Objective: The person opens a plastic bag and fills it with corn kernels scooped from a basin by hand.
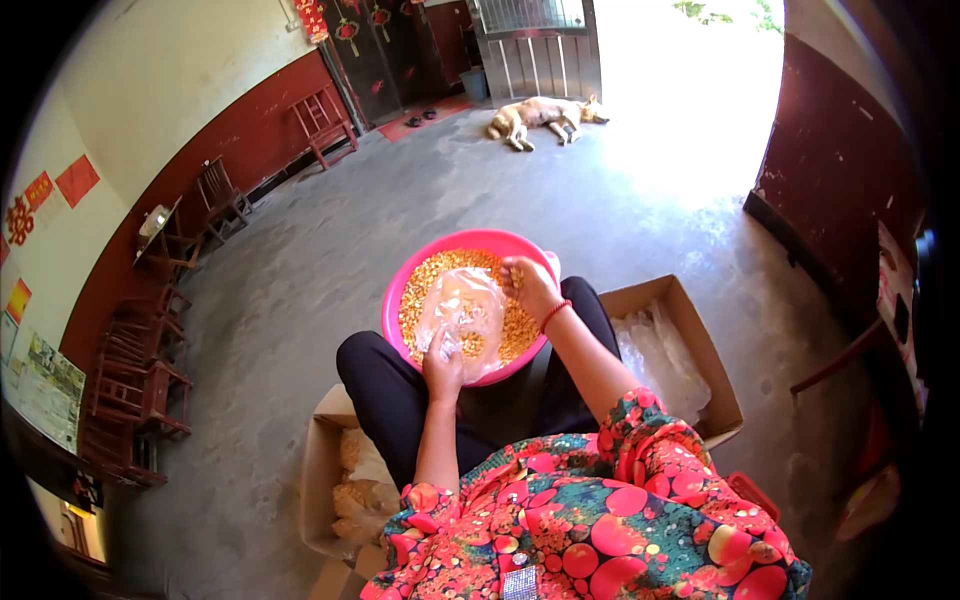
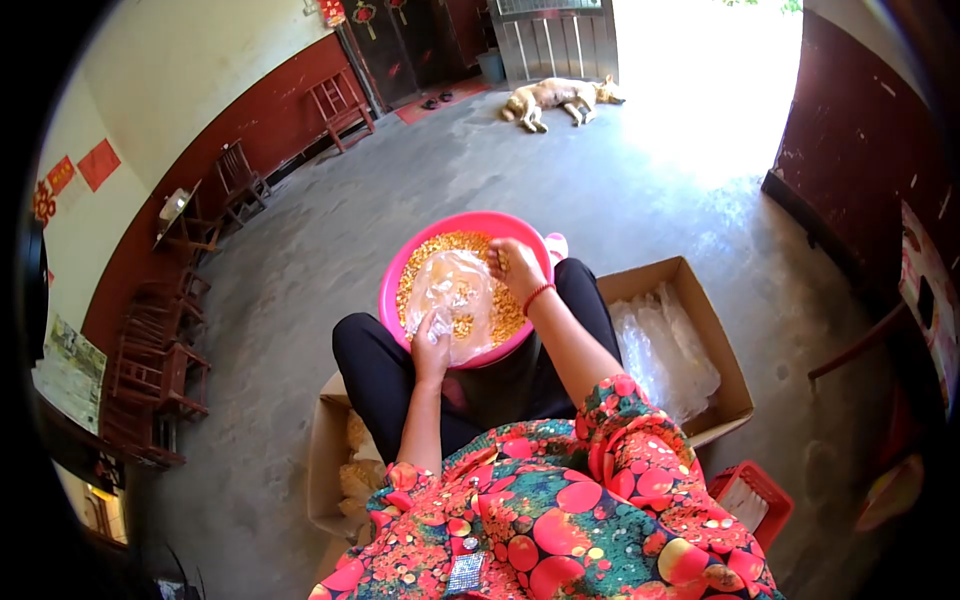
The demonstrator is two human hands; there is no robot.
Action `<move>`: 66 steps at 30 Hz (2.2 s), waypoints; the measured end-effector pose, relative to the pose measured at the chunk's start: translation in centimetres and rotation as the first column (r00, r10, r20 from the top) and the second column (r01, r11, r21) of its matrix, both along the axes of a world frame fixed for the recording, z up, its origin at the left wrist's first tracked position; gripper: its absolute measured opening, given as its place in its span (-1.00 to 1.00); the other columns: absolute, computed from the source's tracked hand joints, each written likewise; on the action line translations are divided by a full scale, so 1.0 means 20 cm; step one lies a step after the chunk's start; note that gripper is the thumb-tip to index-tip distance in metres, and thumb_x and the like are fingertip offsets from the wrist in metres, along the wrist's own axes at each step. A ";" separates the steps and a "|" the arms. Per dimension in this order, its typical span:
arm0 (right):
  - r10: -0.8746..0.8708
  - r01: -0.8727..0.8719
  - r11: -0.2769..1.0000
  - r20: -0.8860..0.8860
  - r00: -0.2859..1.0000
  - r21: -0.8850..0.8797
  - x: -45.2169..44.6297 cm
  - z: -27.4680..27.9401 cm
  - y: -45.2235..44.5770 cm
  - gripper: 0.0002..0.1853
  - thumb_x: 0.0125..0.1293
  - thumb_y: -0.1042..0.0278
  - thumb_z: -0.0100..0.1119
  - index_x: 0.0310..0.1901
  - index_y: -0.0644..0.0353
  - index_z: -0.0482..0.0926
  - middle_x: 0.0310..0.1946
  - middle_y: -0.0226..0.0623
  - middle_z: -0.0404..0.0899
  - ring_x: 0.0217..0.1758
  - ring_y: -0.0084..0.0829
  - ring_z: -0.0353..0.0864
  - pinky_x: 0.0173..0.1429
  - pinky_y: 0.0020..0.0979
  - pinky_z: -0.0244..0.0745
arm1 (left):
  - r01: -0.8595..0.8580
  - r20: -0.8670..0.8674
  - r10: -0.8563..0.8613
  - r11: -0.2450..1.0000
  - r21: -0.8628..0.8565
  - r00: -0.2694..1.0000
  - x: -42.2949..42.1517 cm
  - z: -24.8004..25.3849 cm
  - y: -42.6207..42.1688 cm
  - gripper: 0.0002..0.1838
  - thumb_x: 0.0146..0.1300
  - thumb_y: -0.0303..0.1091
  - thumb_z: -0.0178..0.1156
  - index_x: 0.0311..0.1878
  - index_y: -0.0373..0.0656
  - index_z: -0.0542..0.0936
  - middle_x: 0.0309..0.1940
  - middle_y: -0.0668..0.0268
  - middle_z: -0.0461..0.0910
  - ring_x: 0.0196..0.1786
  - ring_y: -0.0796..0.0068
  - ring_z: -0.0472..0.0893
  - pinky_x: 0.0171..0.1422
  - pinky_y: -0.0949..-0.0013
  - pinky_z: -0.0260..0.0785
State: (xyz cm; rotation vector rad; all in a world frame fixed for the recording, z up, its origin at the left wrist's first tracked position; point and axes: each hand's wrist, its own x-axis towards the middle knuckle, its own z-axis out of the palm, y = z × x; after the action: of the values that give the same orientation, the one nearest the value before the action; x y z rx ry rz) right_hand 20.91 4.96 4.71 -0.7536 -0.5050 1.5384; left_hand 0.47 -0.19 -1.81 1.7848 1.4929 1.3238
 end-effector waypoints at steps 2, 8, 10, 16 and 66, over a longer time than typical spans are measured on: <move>0.070 -0.066 0.993 -0.032 0.997 0.100 -0.04 0.07 0.04 -0.86 0.07 0.27 0.05 -0.45 0.15 0.43 -0.58 -0.43 0.41 -0.51 -0.57 0.41 -0.41 -0.57 0.35 | -0.002 -0.013 0.002 1.000 -0.014 1.000 0.00 0.02 -0.02 -0.54 -0.10 -0.54 0.03 -0.01 -0.33 0.41 -0.10 0.03 0.48 0.00 0.24 0.46 0.10 0.38 0.25; 0.019 -0.204 0.905 0.444 0.896 0.373 -0.21 0.23 -0.06 -0.76 0.13 0.30 -0.03 -0.28 0.28 0.51 -0.39 -0.37 0.51 -0.20 -0.57 0.44 -0.01 -0.53 0.28 | 0.013 -0.044 -0.011 0.999 0.035 0.999 -0.01 0.00 0.00 -0.53 -0.10 -0.52 0.03 -0.01 -0.35 0.40 -0.10 0.02 0.48 -0.02 0.24 0.47 0.08 0.37 0.27; -0.153 -0.031 0.920 0.430 0.890 0.391 -0.23 0.21 -0.06 -0.82 0.12 0.36 -0.03 -0.35 0.28 0.51 -0.42 -0.38 0.50 -0.25 -0.60 0.44 -0.08 -0.56 0.31 | 0.005 -0.027 -0.004 0.999 0.040 1.000 -0.01 -0.01 0.00 -0.53 -0.10 -0.51 0.04 -0.01 -0.36 0.40 -0.11 0.02 0.48 -0.03 0.25 0.48 0.07 0.38 0.27; -0.390 0.260 0.919 0.581 0.715 0.296 -0.11 -0.10 0.09 -0.83 0.08 0.37 0.00 -0.39 0.29 0.51 -0.48 -0.29 0.50 -0.33 -0.46 0.48 -0.20 -0.48 0.37 | 0.030 -0.003 -0.030 0.999 -0.018 1.000 0.01 0.05 -0.03 -0.53 -0.11 -0.53 0.05 -0.01 -0.36 0.40 -0.12 0.03 0.49 -0.06 0.28 0.49 0.05 0.39 0.28; 0.527 -0.422 0.840 0.695 0.489 -0.340 -0.06 -0.31 0.01 -0.84 0.03 0.36 0.00 -0.60 0.23 0.45 -0.73 -0.30 0.37 -0.81 -0.54 0.25 -0.79 -0.50 0.05 | 0.151 -0.099 -0.169 0.975 -0.166 0.981 0.00 0.00 -0.02 -0.68 -0.04 -0.52 0.03 -0.14 -0.30 0.52 -0.23 0.18 0.56 -0.15 0.43 0.54 -0.01 0.45 0.32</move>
State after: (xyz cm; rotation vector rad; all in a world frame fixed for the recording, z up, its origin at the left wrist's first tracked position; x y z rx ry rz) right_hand 19.79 5.12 -1.53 -1.4909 -1.3789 1.7094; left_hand 0.41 -0.56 -1.71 1.8592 1.4345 1.0135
